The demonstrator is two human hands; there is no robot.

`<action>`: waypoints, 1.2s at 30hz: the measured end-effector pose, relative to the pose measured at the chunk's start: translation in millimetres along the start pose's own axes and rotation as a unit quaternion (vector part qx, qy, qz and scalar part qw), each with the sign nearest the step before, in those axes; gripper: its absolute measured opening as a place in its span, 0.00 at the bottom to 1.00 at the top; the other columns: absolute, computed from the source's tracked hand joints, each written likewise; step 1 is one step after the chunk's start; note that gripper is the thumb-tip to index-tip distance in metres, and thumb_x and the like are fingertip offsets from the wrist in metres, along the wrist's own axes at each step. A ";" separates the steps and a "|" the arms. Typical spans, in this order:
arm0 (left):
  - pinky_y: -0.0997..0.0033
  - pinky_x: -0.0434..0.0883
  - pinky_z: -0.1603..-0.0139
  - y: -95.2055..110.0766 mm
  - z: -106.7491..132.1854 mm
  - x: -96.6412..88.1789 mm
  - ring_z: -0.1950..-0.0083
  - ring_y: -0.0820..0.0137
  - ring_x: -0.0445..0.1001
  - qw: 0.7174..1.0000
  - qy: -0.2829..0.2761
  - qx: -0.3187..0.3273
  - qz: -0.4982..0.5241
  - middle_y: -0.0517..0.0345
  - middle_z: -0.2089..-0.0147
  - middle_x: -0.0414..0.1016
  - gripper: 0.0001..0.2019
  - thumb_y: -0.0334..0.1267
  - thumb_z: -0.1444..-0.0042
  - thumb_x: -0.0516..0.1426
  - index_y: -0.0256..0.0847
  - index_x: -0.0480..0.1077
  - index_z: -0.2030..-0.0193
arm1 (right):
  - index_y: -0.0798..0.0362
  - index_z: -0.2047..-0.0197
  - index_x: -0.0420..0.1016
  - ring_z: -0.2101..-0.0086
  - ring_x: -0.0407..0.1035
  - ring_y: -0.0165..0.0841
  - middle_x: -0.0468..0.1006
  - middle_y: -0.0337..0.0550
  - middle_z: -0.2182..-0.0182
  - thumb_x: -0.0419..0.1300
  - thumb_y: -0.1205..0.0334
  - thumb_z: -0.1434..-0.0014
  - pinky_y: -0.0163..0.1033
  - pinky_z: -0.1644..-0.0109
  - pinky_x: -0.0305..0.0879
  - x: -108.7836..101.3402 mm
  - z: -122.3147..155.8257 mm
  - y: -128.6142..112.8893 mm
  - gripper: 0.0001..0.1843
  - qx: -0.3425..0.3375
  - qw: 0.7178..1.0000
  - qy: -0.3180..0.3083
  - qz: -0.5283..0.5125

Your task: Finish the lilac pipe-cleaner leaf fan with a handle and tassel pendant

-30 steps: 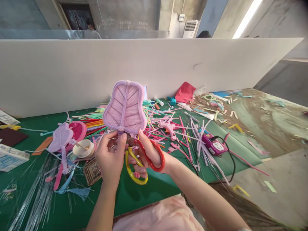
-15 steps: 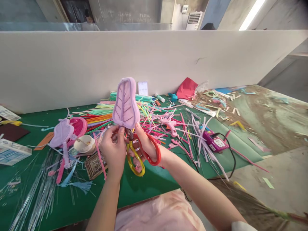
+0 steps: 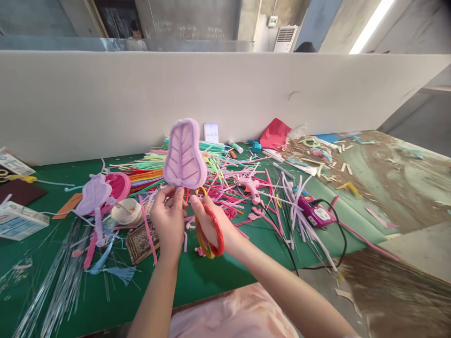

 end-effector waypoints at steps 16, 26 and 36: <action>0.85 0.61 0.81 24.7 4.4 -13.7 0.75 0.84 0.59 0.907 -0.131 -0.273 0.293 0.64 0.70 0.64 0.18 0.34 0.67 0.75 0.32 0.73 0.71 | 0.65 0.52 0.74 0.52 0.74 0.54 0.79 0.65 0.57 0.68 0.58 0.45 0.49 0.51 0.70 -4.7 44.3 10.6 0.22 -0.046 0.837 -0.198 0.508; 0.83 0.64 0.82 33.6 17.4 -5.0 0.76 0.80 0.63 0.906 -0.151 -0.260 0.297 0.62 0.75 0.68 0.15 0.36 0.65 0.74 0.33 0.76 0.72 | 0.53 0.63 0.82 0.60 0.74 0.35 0.79 0.48 0.59 0.65 0.57 0.42 0.35 0.65 0.70 -27.3 3.3 -24.7 0.08 -0.143 0.984 0.094 -0.042; 0.84 0.63 0.81 33.9 25.8 -2.9 0.77 0.79 0.64 0.929 -0.151 -0.237 0.239 0.62 0.78 0.70 0.14 0.39 0.61 0.73 0.36 0.77 0.72 | 0.54 0.67 0.81 0.71 0.73 0.31 0.80 0.38 0.73 0.71 0.56 0.51 0.35 0.64 0.72 -24.0 2.9 -22.9 0.11 -0.075 0.948 0.000 -0.310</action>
Point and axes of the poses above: each hand's wrist, its own z-axis away from the middle knuckle, its own x-axis out of the palm, y = z × x, the point moved 2 cm from there along -z, towards the middle knuckle
